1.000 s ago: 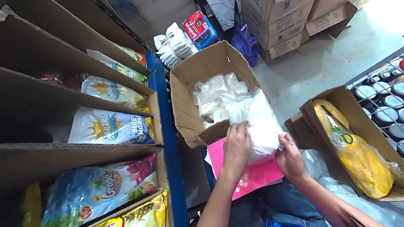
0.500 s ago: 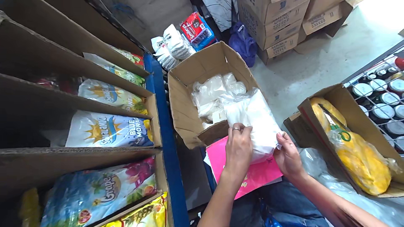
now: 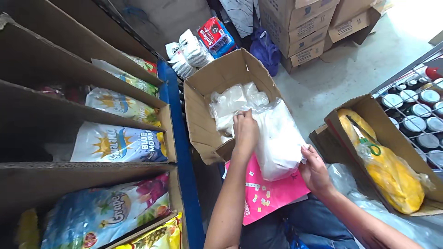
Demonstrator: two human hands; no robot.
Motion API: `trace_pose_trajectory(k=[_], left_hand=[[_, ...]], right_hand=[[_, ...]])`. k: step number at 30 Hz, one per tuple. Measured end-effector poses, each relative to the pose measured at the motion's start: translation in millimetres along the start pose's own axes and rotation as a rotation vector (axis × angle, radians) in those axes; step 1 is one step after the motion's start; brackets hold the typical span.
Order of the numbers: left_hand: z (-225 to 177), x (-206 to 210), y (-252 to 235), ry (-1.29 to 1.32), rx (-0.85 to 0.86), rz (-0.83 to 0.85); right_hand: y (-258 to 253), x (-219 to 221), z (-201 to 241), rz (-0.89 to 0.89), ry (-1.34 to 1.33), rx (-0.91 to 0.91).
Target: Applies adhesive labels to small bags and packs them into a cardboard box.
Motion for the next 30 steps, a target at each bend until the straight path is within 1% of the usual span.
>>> trace_pose_trajectory(k=[3, 6, 9, 11, 13, 15, 17, 19, 21, 22, 23, 24, 26, 27, 29, 30], left_hand=[[6.3, -3.8, 1.5, 0.005, -0.032, -0.087], [16.3, -5.1, 3.0, 0.052, -0.032, -0.063], [38.3, -3.8, -1.5, 0.113, -0.038, -0.052], [58.2, -0.5, -4.3, 0.142, -0.054, -0.001], [69.6, 3.8, -7.5, 0.208, -0.123, 0.091], [73.2, 11.8, -9.8, 0.342, -0.215, 0.179], [71.7, 18.7, -10.9, 0.424, -0.256, 0.184], [67.9, 16.9, -14.7, 0.386, -0.195, 0.092], [57.3, 7.1, -19.4, 0.324, -0.048, 0.004], [50.4, 2.1, -22.4, 0.309, 0.034, 0.014], [44.6, -0.1, -26.0, 0.305, 0.089, 0.071], [43.4, 3.1, -32.0, 0.299, 0.103, 0.155], [56.1, 16.0, -48.2, 0.197, -0.008, 0.316], [65.2, 20.9, -51.5, 0.110, -0.089, 0.342], [82.3, 28.1, -52.6, -0.003, -0.207, 0.319], [88.4, 29.5, -53.5, -0.011, -0.231, 0.303]], right_hand=[[-0.7, -0.8, -0.3, 0.004, 0.001, -0.006], [-1.0, 0.8, 0.9, -0.002, 0.035, 0.016], [-3.7, 5.6, 9.2, -0.007, 0.141, 0.136], [-8.4, 7.2, 14.1, 0.017, 0.206, 0.245], [-17.1, 7.5, 18.0, 0.057, 0.234, 0.336], [-24.9, 8.6, 21.4, 0.094, 0.243, 0.379], [-29.0, 12.7, 24.3, 0.116, 0.251, 0.365], [-30.5, 21.6, 30.4, 0.161, 0.266, 0.324], [-30.8, 30.7, 37.7, 0.220, 0.285, 0.281], [-30.5, 34.5, 42.2, 0.250, 0.295, 0.266], [-29.9, 37.1, 46.4, 0.273, 0.304, 0.254], [-29.3, 38.4, 49.8, 0.287, 0.309, 0.244], [-27.1, 39.6, 56.9, 0.293, 0.326, 0.221], [-24.9, 38.8, 61.1, 0.289, 0.328, 0.212], [-20.9, 33.7, 71.1, 0.283, 0.317, 0.196], [-19.3, 30.4, 76.4, 0.275, 0.312, 0.187]])
Point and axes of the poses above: each hand's wrist, its own y-axis away from the middle knuckle, its own x-axis out of the palm, z = x × y, the point moved 2 cm from there along -y, towards the middle knuckle, and after that the axes turned 6 degrees about -y, right-handed, at the moved point
